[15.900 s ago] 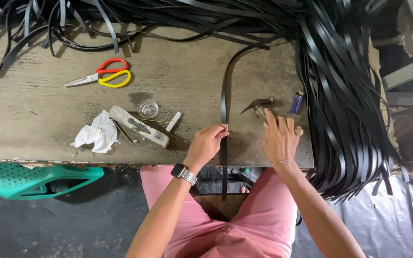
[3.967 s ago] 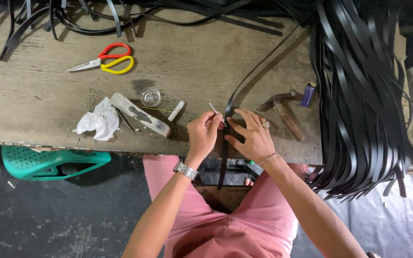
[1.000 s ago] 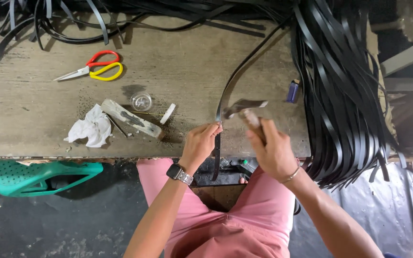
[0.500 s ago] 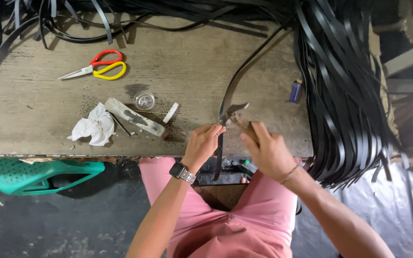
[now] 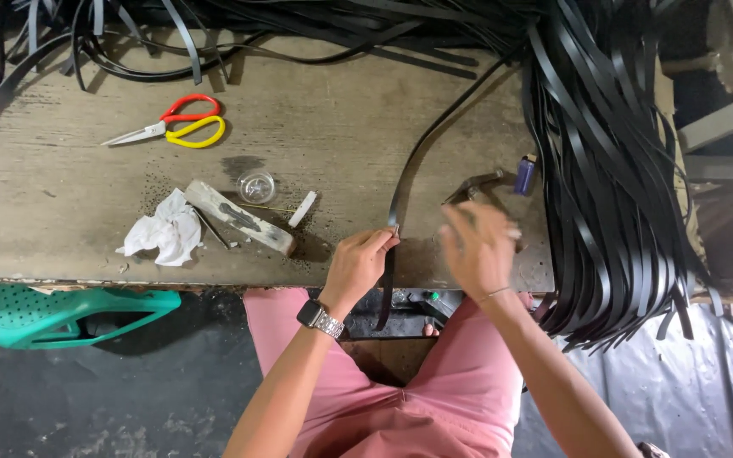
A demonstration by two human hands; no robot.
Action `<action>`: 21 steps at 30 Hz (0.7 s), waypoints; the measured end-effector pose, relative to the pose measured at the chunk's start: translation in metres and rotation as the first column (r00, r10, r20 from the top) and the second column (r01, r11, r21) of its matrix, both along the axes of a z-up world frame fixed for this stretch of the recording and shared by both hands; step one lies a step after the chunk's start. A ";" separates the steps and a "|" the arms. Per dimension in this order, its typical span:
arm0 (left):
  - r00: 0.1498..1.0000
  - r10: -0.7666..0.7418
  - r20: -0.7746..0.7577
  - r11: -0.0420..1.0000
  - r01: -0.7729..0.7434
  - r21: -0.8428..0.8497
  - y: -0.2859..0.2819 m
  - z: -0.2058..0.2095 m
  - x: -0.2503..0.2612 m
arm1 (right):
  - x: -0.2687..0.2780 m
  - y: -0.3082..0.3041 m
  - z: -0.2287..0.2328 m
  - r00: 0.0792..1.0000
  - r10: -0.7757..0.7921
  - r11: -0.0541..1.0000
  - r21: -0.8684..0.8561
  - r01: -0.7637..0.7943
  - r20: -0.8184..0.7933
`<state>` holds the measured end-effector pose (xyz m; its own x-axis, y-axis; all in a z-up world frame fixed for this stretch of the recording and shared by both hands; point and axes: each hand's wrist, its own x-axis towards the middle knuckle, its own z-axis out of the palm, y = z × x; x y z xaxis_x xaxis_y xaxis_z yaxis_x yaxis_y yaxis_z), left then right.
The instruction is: The person is using a hammer and a small metal punch to create holes at regular intervals along a black leather strip on a workbench.
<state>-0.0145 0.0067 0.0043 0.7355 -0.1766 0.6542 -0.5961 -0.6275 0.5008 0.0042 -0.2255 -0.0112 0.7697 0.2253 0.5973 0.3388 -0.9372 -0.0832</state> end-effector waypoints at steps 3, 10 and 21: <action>0.999 -0.030 -0.016 0.999 0.029 -0.024 0.002 -0.005 0.000 | -0.005 0.046 0.028 0.934 0.330 0.912 0.301 -0.280 -0.133; 0.947 0.005 -0.322 0.975 -0.076 -0.207 0.006 0.002 0.001 | -0.010 0.050 0.013 0.917 0.224 0.969 0.180 -0.172 -0.331; 0.918 -0.060 -0.391 0.847 -0.161 -0.507 0.007 0.000 0.006 | -0.009 0.047 0.007 0.933 0.279 0.952 0.193 -0.237 -0.228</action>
